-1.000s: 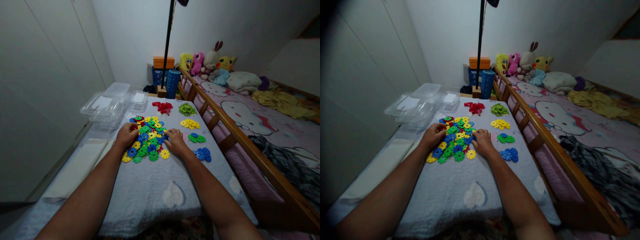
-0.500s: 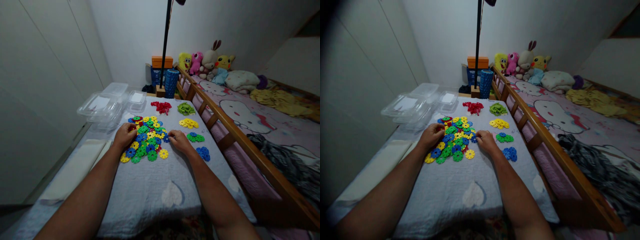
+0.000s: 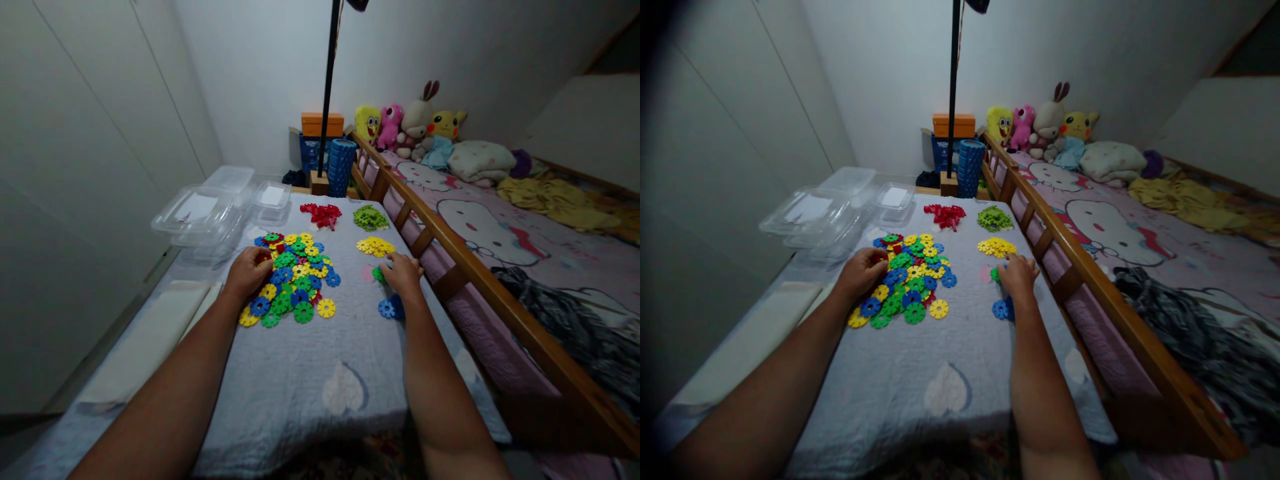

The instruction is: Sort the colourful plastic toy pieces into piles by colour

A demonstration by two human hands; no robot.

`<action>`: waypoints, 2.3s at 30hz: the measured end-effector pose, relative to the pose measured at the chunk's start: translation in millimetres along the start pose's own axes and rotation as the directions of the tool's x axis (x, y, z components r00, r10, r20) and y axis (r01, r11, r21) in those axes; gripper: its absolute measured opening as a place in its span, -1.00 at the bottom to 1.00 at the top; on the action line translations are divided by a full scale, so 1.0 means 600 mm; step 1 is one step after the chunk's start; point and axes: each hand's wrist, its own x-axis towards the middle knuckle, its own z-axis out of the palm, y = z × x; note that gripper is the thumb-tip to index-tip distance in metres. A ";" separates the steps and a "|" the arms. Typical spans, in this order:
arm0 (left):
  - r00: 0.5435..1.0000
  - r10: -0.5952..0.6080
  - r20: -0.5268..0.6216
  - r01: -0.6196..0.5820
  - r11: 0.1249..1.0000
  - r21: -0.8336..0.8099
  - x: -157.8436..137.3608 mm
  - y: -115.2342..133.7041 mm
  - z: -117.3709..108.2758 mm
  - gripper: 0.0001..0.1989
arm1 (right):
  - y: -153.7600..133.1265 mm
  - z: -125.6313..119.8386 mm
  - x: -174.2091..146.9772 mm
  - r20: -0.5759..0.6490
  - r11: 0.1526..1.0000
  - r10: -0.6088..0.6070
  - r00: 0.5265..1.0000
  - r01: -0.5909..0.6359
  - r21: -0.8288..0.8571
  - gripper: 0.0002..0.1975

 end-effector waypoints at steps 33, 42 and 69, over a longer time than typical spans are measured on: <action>1.000 -0.003 0.001 0.003 1.000 -0.013 0.001 -0.001 0.001 -0.65 | 0.020 -0.058 -0.075 0.212 0.888 -0.378 0.901 0.288 0.359 -0.72; 1.000 -0.016 0.009 0.016 1.000 0.000 0.001 0.005 -0.003 -0.68 | 0.030 -0.049 -0.113 0.301 0.902 -0.422 0.855 0.361 0.239 -0.67; 1.000 -0.002 0.003 0.002 1.000 -0.029 -0.001 -0.002 0.003 -0.66 | -0.161 0.020 -0.059 0.266 0.901 -0.433 0.861 0.403 0.164 -0.81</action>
